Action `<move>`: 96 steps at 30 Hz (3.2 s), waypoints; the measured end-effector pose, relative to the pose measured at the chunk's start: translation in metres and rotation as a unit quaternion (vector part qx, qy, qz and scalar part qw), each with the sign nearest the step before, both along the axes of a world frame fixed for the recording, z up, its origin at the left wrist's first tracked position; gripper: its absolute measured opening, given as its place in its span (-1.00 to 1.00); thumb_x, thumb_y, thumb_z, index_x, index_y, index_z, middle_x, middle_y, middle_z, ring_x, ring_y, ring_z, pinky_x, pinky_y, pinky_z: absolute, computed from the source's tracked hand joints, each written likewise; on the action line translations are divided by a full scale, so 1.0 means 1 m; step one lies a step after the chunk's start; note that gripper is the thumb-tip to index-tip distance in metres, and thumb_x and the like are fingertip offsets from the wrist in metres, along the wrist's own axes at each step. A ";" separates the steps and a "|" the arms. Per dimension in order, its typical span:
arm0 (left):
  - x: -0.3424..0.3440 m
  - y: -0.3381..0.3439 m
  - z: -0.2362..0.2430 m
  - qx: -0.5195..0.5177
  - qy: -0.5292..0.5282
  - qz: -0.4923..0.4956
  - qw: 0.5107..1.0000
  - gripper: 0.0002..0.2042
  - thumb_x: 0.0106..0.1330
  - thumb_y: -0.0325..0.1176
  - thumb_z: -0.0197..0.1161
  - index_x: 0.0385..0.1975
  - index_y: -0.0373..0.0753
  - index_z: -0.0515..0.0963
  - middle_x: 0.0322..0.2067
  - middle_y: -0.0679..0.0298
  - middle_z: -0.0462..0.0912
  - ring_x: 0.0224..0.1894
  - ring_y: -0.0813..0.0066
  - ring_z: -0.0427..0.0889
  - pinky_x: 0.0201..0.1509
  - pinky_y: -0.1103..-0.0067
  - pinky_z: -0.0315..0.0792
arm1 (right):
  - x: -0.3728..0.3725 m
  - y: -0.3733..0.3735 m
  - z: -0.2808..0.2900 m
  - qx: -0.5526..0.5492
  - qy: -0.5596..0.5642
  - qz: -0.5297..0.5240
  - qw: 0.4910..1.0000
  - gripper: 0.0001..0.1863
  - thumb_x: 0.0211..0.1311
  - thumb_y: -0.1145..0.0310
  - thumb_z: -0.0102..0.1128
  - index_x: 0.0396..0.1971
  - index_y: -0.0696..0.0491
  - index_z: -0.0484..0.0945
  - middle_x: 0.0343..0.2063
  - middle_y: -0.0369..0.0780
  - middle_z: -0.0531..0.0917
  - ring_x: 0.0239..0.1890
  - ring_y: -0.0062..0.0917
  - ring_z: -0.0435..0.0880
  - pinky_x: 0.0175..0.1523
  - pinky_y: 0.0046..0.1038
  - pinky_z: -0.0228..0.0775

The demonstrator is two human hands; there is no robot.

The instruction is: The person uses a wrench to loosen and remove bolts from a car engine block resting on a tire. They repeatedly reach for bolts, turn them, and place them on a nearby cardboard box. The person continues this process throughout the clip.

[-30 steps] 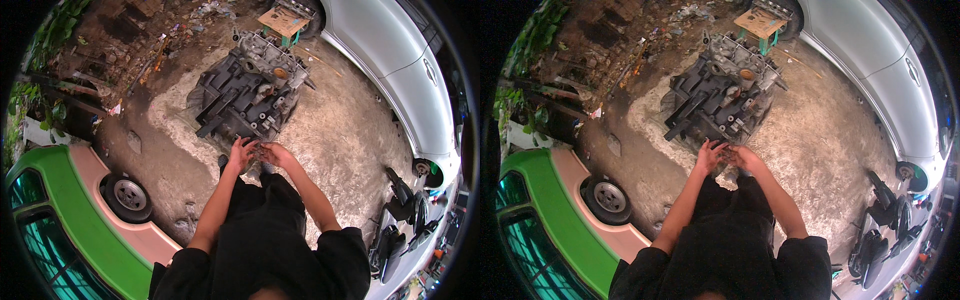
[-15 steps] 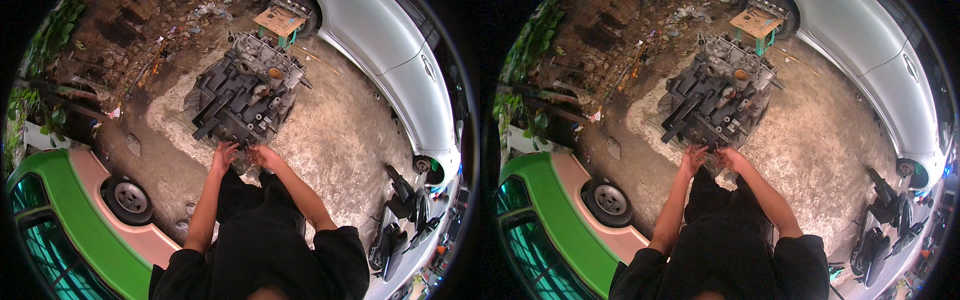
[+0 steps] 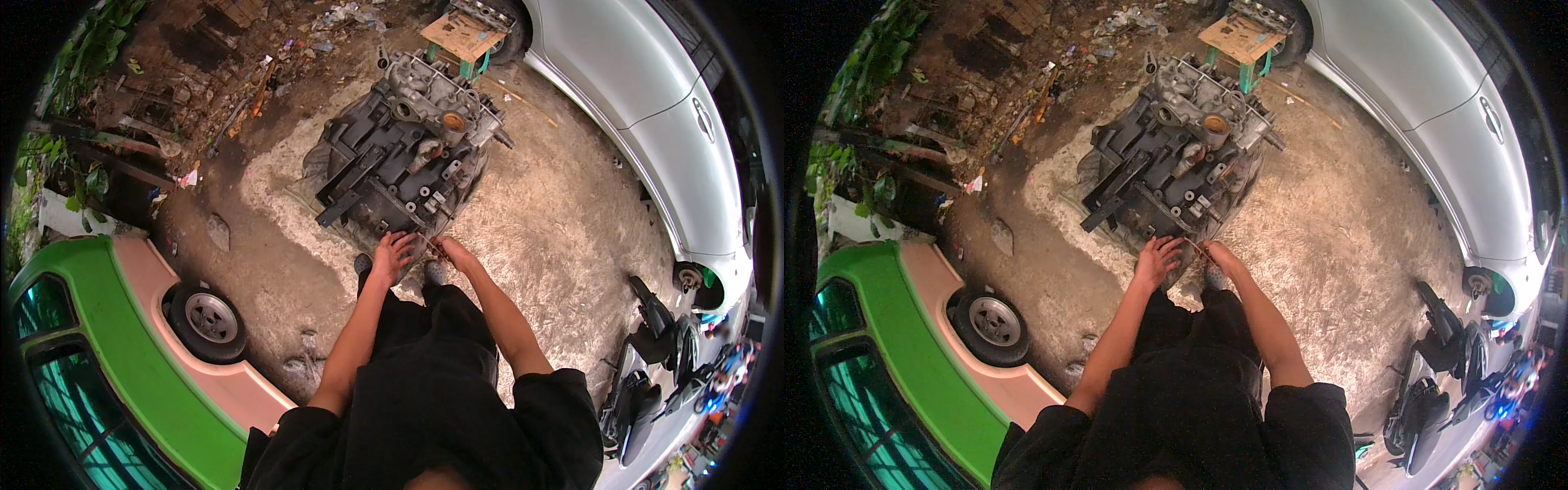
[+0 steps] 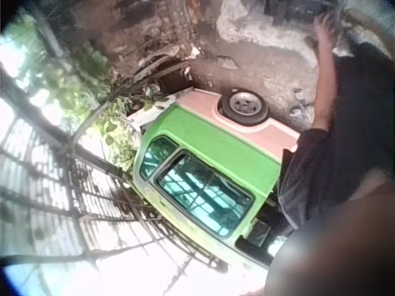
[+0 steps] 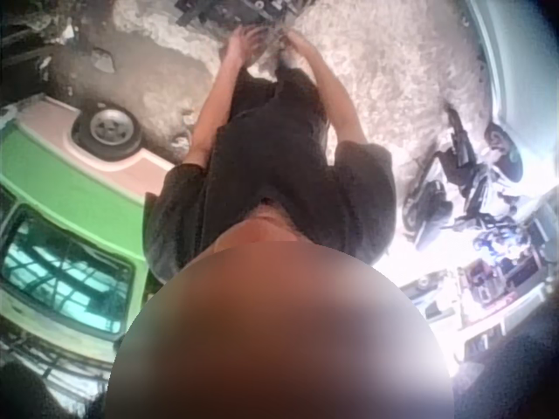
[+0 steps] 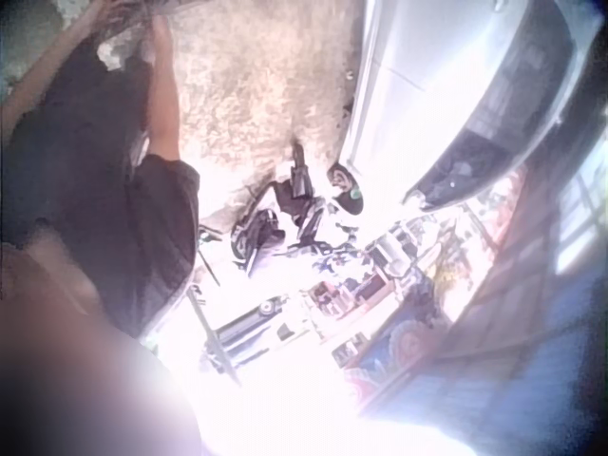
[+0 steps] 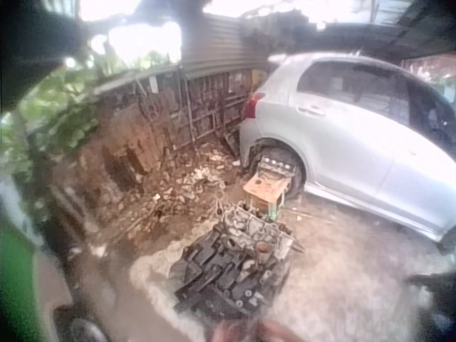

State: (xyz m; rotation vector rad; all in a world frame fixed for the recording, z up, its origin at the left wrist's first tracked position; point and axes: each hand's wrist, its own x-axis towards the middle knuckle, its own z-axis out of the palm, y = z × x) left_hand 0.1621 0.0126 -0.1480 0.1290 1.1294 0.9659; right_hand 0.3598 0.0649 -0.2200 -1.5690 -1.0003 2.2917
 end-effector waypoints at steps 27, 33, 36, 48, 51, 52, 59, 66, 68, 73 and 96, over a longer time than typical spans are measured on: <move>0.014 0.013 0.006 -0.043 -0.037 0.086 0.995 -0.51 0.49 -0.01 -0.33 0.21 -0.25 0.14 0.06 0.08 0.51 -0.22 0.34 0.43 0.01 0.36 0.29 | -0.016 0.026 -0.049 0.030 -0.094 -0.023 0.995 -0.57 0.31 0.14 -0.13 -0.18 0.26 0.44 -0.35 -0.14 0.52 -0.31 -0.42 0.41 -0.12 -0.31 0.23; 0.018 0.009 0.008 -0.030 -0.045 0.100 0.993 -0.50 0.45 0.04 -0.22 0.18 -0.23 0.16 0.07 0.08 0.51 -0.24 0.35 0.41 -0.01 0.36 0.30 | -0.010 0.027 -0.041 0.030 -0.042 0.010 0.999 -0.61 0.33 0.13 -0.13 -0.23 0.19 0.46 -0.42 -0.19 0.51 -0.37 -0.45 0.39 -0.15 -0.32 0.23; 0.019 0.008 0.008 -0.023 -0.056 0.105 0.993 -0.48 0.43 0.06 -0.19 0.18 -0.22 0.16 0.08 0.08 0.49 -0.24 0.35 0.41 -0.02 0.37 0.30 | -0.011 0.027 -0.041 0.026 -0.051 -0.015 0.998 -0.61 0.32 0.12 -0.13 -0.26 0.19 0.46 -0.43 -0.20 0.50 -0.38 -0.47 0.39 -0.18 -0.36 0.22; 0.015 0.007 0.002 -0.006 -0.086 0.106 0.991 -0.50 0.46 0.04 -0.24 0.18 -0.22 0.15 0.07 0.05 0.49 -0.24 0.35 0.41 -0.10 0.38 0.35 | -0.009 0.012 0.017 0.013 -0.026 0.016 0.999 -0.66 0.34 0.19 -0.19 -0.39 0.15 0.47 -0.59 -0.23 0.46 -0.50 -0.52 0.42 -0.44 -0.42 0.23; 0.008 0.009 -0.003 -0.002 -0.054 0.060 0.997 -0.43 0.47 0.06 -0.30 0.28 -0.26 0.08 0.13 0.09 0.46 -0.18 0.34 0.41 0.01 0.37 0.30 | -0.006 0.004 0.039 0.010 0.004 0.003 1.000 -0.71 0.35 0.26 -0.18 -0.38 0.14 0.47 -0.55 -0.23 0.48 -0.50 -0.53 0.45 -0.43 -0.45 0.32; 0.006 0.008 -0.004 0.022 -0.045 0.039 0.998 -0.43 0.47 0.06 -0.31 0.27 -0.27 0.09 0.13 0.09 0.46 -0.15 0.33 0.41 0.02 0.36 0.31 | -0.006 0.000 0.045 -0.014 0.040 -0.030 0.999 -0.74 0.36 0.29 -0.17 -0.36 0.13 0.46 -0.52 -0.23 0.50 -0.48 -0.52 0.47 -0.39 -0.43 0.37; -0.028 0.002 0.000 0.048 0.018 -0.002 0.999 -0.49 0.48 0.06 -0.34 0.17 -0.22 0.21 0.11 0.12 0.49 0.00 0.29 0.45 0.15 0.27 0.22 | -0.041 -0.001 0.071 -0.211 0.209 -0.202 0.933 -0.81 0.42 0.39 -0.15 -0.28 0.16 0.44 -0.36 -0.14 0.62 -0.25 -0.32 0.65 0.00 -0.20 0.54; -0.058 -0.007 0.001 0.050 0.045 0.031 0.997 -0.50 0.47 0.07 -0.30 0.15 -0.21 0.23 0.11 0.13 0.49 0.05 0.31 0.43 0.16 0.27 0.21 | -0.064 -0.003 0.081 -0.283 0.254 -0.222 0.898 -0.81 0.42 0.40 -0.15 -0.30 0.18 0.42 -0.26 -0.04 0.59 -0.08 -0.14 0.62 0.15 -0.09 0.47; -0.059 -0.007 0.000 0.043 0.044 0.038 0.997 -0.50 0.46 0.08 -0.30 0.14 -0.20 0.23 0.10 0.13 0.50 0.05 0.30 0.42 0.17 0.27 0.20 | -0.060 -0.005 0.081 -0.277 0.237 -0.177 0.914 -0.80 0.42 0.38 -0.15 -0.27 0.19 0.42 -0.26 -0.06 0.58 -0.10 -0.16 0.62 0.14 -0.09 0.47; -0.045 -0.005 0.001 0.032 0.043 0.017 0.998 -0.49 0.47 0.06 -0.31 0.17 -0.22 0.20 0.11 0.12 0.50 0.05 0.28 0.42 0.19 0.26 0.19 | -0.038 0.001 0.059 -0.165 0.125 -0.062 0.976 -0.78 0.40 0.33 -0.11 -0.16 0.14 0.46 -0.36 -0.21 0.56 -0.28 -0.37 0.61 0.03 -0.17 0.55; 0.008 0.015 -0.004 -0.015 0.005 0.013 1.000 -0.47 0.48 0.02 -0.28 0.21 -0.28 0.20 0.02 0.13 0.52 -0.19 0.36 0.42 -0.07 0.40 0.38 | -0.003 0.025 0.009 0.009 -0.056 0.058 0.997 -0.68 0.32 0.21 -0.17 -0.29 0.11 0.54 -0.35 -0.22 0.55 -0.30 -0.49 0.43 -0.14 -0.38 0.27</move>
